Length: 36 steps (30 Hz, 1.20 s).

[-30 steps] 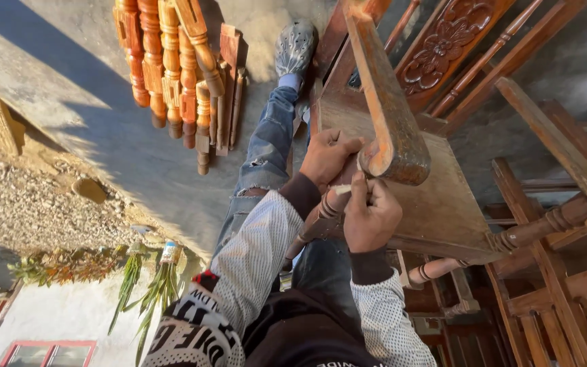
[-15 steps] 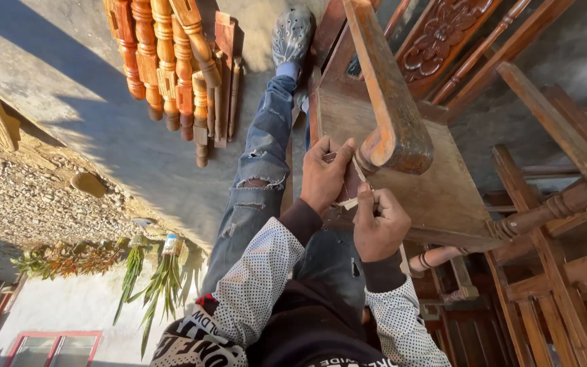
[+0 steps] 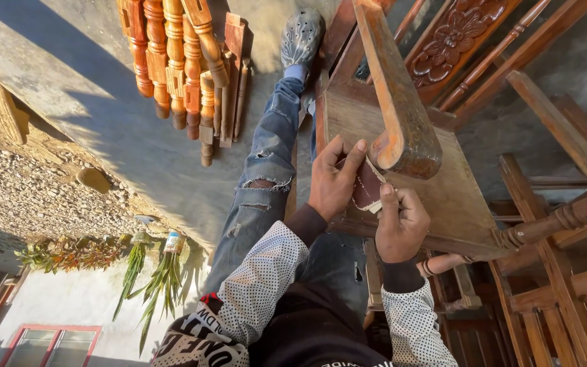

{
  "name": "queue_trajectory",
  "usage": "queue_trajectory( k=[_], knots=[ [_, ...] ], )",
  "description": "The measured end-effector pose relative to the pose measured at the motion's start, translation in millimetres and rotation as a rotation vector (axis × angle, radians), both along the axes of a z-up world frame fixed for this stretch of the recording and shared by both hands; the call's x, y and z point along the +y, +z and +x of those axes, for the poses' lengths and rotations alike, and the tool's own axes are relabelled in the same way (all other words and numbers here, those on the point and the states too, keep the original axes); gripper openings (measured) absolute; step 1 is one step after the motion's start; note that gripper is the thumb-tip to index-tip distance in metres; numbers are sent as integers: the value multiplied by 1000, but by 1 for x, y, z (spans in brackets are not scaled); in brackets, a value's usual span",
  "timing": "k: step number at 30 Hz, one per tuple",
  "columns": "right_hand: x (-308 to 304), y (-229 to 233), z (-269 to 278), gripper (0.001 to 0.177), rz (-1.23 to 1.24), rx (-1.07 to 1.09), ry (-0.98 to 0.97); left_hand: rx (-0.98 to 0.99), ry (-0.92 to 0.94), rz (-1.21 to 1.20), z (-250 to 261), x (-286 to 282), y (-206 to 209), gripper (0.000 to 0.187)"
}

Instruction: Sanding a wooden chair with sandpaper to smooth the surface.

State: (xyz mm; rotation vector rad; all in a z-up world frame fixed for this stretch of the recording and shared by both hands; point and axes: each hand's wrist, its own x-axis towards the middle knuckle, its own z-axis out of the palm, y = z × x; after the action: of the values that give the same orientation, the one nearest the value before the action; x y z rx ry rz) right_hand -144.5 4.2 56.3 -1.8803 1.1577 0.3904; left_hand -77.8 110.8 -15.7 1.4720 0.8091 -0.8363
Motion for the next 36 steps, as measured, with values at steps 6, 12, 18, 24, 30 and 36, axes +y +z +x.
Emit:
queue_trajectory(
  k=[6, 12, 18, 24, 30, 36],
  knots=[
    [12, -8, 27, 44, 32, -21, -46, -148, -202, 79, 8, 7, -19, 40],
    [-16, -31, -14, 29, 300, 5, -361, -283, -322, 31, 12, 4, 26, 38],
    [-19, -125, -90, 24, 681, -202, -818, -436, -551, 28, 23, -7, 39, 39],
    [8, -56, -19, 29, 416, -88, -723, -197, -366, -88, 16, 12, 40, 34],
    [27, -60, -10, 30, 294, -77, -885, -97, -218, -52, 17, 7, 40, 36],
    [-5, -126, -61, 19, 410, 80, -933, -431, -553, 110, 18, -7, 41, 38]
  ],
)
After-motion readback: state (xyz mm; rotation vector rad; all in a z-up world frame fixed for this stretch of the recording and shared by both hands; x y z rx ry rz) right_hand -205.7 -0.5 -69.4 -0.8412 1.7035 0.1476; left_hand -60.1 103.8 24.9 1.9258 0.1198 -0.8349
